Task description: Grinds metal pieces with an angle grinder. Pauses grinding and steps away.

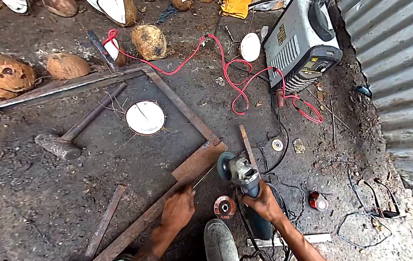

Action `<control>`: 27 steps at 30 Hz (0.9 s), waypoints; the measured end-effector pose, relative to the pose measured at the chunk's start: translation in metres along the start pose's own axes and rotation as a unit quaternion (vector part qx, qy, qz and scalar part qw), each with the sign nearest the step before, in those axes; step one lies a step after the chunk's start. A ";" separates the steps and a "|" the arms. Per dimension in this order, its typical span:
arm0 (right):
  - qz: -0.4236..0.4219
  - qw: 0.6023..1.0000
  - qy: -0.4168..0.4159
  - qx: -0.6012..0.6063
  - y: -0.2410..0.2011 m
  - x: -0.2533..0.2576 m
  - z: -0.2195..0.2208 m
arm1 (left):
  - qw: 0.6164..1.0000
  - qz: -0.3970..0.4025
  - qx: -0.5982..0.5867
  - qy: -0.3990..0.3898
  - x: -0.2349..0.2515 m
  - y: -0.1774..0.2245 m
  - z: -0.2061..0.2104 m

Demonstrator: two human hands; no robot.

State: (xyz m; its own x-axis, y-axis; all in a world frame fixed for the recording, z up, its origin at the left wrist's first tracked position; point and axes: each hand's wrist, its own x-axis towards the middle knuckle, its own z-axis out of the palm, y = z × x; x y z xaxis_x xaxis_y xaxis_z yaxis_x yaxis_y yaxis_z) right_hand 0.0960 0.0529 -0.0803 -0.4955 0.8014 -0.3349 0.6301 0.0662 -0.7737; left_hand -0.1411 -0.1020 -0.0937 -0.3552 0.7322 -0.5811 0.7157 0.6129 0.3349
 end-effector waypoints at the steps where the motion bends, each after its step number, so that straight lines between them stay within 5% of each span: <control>1: 0.000 1.000 0.015 0.025 0.001 -0.003 -0.003 | 0.999 0.017 -0.041 -0.009 0.000 -0.007 -0.001; 6: 0.017 0.992 0.066 0.110 0.003 -0.004 -0.006 | 0.957 0.064 -0.282 -0.020 0.019 -0.034 0.005; 11: 0.013 0.985 0.091 0.149 0.009 -0.010 -0.002 | 0.815 0.014 -0.569 -0.108 0.013 -0.034 -0.005; 18: 0.044 0.976 0.101 0.186 0.008 -0.017 -0.008 | 0.800 -0.008 -0.586 -0.126 0.017 -0.026 -0.007; 27: 0.064 0.967 0.130 0.210 0.009 -0.020 -0.009 | 0.723 0.058 -0.652 -0.220 0.008 0.011 -0.043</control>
State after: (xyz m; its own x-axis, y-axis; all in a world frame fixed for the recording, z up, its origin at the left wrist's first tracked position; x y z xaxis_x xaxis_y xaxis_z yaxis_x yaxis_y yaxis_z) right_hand 0.1171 0.0426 -0.0756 -0.2282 0.9131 -0.3378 0.3503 -0.2467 -0.9036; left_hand -0.1617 -0.0768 -0.0626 0.0926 0.8114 -0.5771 -0.5522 0.5241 0.6484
